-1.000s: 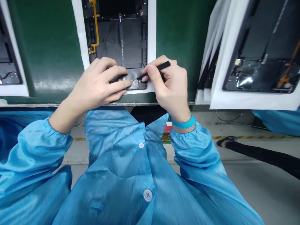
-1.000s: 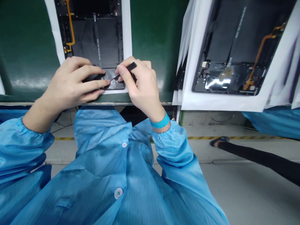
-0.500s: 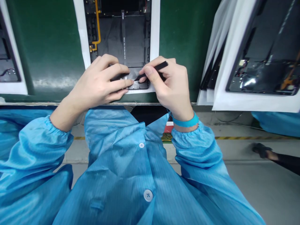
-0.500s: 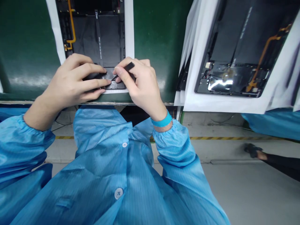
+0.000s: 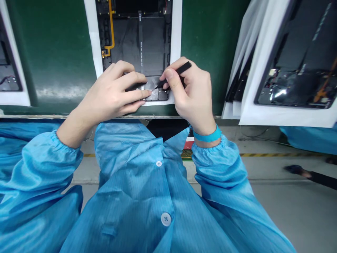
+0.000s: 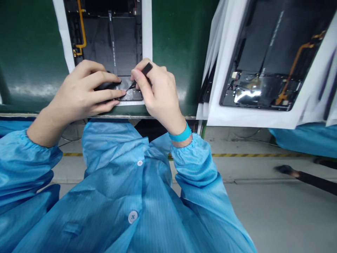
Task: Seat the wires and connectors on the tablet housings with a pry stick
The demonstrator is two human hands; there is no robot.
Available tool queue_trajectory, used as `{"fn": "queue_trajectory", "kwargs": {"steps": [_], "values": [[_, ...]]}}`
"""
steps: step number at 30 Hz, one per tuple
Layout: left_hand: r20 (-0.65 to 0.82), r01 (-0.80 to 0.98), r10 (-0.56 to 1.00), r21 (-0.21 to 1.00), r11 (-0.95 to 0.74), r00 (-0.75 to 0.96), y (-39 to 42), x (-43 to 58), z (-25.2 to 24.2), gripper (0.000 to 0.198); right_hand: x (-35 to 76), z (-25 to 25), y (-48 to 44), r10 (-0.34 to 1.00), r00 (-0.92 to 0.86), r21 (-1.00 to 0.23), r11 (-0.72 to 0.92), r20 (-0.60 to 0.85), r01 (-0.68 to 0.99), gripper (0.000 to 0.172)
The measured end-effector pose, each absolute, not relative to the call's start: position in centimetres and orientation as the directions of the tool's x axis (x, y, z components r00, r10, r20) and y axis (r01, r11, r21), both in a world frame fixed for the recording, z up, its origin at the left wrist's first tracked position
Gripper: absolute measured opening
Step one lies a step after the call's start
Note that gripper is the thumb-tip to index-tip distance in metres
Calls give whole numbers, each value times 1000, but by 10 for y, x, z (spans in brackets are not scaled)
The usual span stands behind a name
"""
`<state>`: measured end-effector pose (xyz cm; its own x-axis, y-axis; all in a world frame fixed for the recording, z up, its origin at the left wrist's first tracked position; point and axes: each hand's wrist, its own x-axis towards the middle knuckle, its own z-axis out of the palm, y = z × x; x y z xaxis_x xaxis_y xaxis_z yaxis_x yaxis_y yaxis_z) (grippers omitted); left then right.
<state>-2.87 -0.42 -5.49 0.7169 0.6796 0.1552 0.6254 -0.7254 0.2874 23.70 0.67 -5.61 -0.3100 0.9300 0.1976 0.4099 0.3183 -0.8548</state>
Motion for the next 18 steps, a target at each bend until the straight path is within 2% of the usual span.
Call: {"fn": "queue_trajectory", "kwargs": {"steps": [7,18], "values": [[196,637,662,178,-750,724,-9,-27,-54,35,239,-61,6,937,-279,-844,318,210,433,55],[132,605,623,156,-781,771,6,-19,-36,35,239,-67,6,949,-221,-895,290,223,340,58]]}}
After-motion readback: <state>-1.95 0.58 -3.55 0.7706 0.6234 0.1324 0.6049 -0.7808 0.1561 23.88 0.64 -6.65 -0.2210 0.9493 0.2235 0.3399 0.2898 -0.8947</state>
